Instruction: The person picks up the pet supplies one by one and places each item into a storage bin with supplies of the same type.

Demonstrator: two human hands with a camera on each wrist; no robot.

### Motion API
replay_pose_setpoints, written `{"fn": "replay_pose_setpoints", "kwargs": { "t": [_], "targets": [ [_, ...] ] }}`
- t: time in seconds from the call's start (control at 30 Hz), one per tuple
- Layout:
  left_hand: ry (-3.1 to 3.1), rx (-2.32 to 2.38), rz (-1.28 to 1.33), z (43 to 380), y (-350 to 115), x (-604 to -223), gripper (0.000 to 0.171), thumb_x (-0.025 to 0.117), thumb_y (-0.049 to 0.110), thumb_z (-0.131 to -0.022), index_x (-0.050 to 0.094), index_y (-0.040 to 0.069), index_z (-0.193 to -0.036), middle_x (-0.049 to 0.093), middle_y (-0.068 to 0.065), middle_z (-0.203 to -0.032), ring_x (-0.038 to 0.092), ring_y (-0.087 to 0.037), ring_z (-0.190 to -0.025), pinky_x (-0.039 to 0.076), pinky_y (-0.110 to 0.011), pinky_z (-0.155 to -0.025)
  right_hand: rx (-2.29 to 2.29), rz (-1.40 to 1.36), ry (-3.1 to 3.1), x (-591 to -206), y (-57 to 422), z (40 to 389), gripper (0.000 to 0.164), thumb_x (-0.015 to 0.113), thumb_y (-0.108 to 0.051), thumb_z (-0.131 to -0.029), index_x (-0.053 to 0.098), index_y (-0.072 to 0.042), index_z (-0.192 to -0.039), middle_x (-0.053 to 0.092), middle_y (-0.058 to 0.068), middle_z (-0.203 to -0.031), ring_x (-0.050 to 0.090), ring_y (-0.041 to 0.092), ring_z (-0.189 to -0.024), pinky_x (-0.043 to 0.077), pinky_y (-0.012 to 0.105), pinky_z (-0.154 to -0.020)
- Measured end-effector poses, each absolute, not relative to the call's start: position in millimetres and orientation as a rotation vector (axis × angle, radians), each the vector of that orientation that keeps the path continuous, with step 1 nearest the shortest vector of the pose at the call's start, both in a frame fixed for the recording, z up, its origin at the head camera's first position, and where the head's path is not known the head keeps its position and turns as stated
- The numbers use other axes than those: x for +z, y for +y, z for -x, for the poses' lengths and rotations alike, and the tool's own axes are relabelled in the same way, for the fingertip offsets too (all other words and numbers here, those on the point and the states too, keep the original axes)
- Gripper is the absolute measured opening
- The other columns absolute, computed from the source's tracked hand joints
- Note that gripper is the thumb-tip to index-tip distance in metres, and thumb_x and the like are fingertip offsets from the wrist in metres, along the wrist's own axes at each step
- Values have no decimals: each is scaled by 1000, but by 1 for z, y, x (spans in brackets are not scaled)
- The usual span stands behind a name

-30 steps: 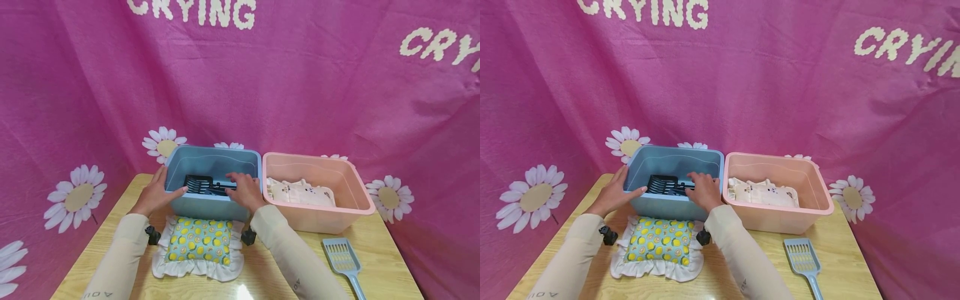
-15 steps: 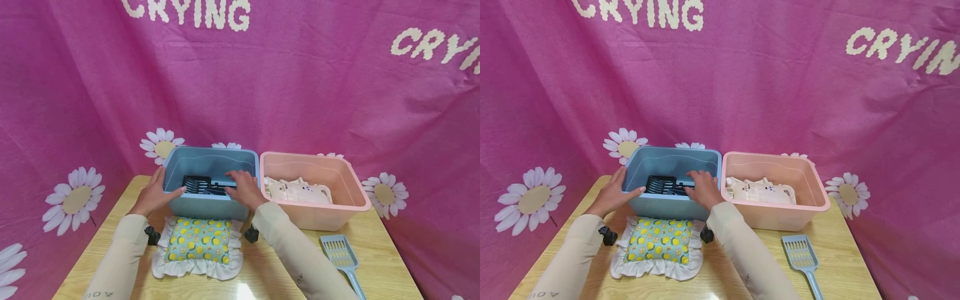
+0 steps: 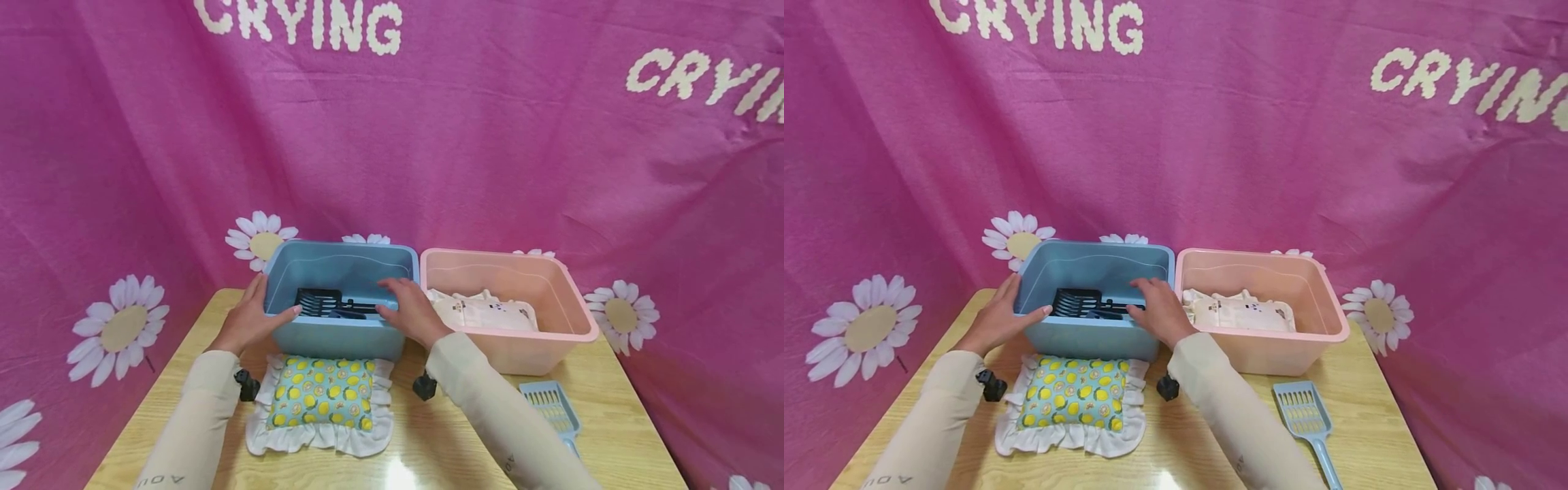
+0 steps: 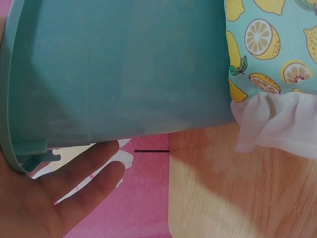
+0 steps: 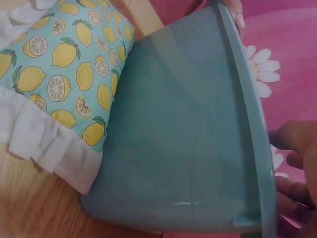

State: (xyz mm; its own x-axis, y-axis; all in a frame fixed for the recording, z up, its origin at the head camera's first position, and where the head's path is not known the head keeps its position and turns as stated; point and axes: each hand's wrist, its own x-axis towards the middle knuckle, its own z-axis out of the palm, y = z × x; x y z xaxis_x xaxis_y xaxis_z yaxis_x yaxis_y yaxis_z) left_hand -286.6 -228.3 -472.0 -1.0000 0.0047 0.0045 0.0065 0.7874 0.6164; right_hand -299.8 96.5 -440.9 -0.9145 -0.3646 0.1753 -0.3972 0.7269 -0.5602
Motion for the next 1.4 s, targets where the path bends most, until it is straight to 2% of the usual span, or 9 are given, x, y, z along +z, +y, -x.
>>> {"fn": "replay_pose_setpoints", "kwargs": {
  "t": [0.63, 0.73, 0.9, 0.97, 1.07, 1.2, 1.3, 1.4],
  "targets": [
    [-2976, -1031, -2, 289, -231, -472, 118, 56, 78, -75, -7, 19, -155, -3, -9, -162, 23, -48, -138, 33, -71, -97, 979, -724, -2739, -434, 114, 276, 45, 66, -28, -92, 57, -15, -133, 57, 2, -129, 48, 18, -119, 42, 37, -103],
    [-2971, -1040, 1, 290, -232, -472, 119, 56, 79, -74, -7, 19, -155, -3, -10, -162, 23, -48, -138, 34, -71, -97, 1012, -717, -2723, -434, 116, 271, 44, 67, -28, -92, 58, -17, -132, 56, 1, -129, 49, 18, -115, 46, 37, -98],
    [-2960, -1047, 12, 289, -232, -471, 119, 57, 78, -74, -7, 19, -155, -1, -10, -162, 24, -48, -137, 35, -71, -96, 1074, -683, -2703, -436, 122, 261, 43, 69, -28, -90, 58, -20, -131, 57, -2, -125, 53, 18, -99, 51, 32, -82],
    [-2961, -1049, 12, 288, -232, -471, 119, 57, 78, -74, -7, 19, -155, -1, -10, -162, 25, -48, -137, 35, -70, -96, 1073, -680, -2692, -437, 125, 258, 43, 69, -28, -90, 59, -19, -131, 58, -1, -124, 55, 19, -96, 51, 32, -81],
    [-2959, -1053, 20, 288, -232, -472, 119, 57, 77, -75, -7, 18, -155, -1, -10, -162, 25, -48, -137, 35, -70, -96, 1065, -683, -2654, -440, 130, 253, 42, 69, -25, -90, 60, -15, -130, 60, 2, -123, 56, 22, -99, 51, 36, -86],
    [-2956, -1044, 29, 287, -230, -472, 118, 57, 77, -75, -6, 17, -155, -1, -11, -162, 25, -48, -137, 34, -70, -97, 1093, -621, -2640, -444, 138, 245, 40, 69, -24, -90, 61, -16, -129, 60, 2, -124, 55, 21, -110, 48, 43, -97],
    [-2956, -1022, 34, 286, -230, -471, 118, 56, 77, -76, -5, 16, -156, 0, -11, -162, 25, -48, -137, 33, -70, -98, 1170, -570, -2638, -447, 145, 239, 40, 70, -25, -90, 61, -20, -129, 59, 0, -126, 56, 22, -114, 48, 45, -98],
    [-2953, -1013, 40, 287, -230, -472, 118, 56, 77, -76, -4, 15, -156, 0, -12, -162, 25, -48, -137, 32, -70, -98, 1233, -579, -2593, -449, 154, 233, 40, 70, -23, -90, 61, -16, -128, 59, 1, -127, 58, 25, -112, 50, 45, -94]
  ]
}}
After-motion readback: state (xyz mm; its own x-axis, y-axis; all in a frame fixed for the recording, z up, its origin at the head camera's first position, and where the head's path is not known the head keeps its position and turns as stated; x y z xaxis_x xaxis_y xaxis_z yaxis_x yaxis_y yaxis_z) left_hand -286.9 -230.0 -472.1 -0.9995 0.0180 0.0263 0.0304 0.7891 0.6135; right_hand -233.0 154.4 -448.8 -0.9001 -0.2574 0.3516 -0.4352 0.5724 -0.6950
